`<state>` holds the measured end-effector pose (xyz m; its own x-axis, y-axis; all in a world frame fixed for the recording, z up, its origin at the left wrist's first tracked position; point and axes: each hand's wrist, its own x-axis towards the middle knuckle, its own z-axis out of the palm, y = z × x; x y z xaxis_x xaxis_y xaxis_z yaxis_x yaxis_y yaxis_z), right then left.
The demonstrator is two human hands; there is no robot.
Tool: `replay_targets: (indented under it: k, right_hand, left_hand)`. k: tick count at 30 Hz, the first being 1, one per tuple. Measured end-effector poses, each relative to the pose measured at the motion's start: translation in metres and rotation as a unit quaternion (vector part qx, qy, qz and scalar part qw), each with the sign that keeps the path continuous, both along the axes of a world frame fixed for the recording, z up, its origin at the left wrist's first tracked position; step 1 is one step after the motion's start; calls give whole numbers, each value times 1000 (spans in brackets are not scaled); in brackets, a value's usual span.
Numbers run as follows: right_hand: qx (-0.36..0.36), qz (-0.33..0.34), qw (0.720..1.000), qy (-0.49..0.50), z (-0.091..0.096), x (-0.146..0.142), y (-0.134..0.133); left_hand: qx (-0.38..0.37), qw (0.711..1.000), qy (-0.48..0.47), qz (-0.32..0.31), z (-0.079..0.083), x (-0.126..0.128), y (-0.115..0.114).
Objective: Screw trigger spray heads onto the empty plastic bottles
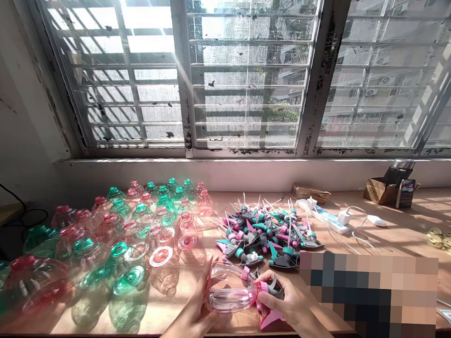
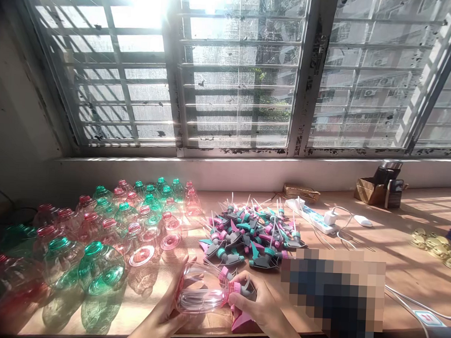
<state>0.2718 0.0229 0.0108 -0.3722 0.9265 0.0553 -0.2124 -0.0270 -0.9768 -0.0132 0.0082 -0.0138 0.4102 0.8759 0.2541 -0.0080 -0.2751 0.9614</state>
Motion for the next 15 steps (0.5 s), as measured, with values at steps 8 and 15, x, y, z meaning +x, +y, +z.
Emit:
replay_targets:
  k: [8,15]
  right_hand:
    - [1,6,1000,3,1,0,0]
    - [-2,1,1000,-5,0,1,0]
  left_hand:
    - [-47,999,13,-7,10,-2,-6]
    - [-53,998,13,-6,13,-1,-7]
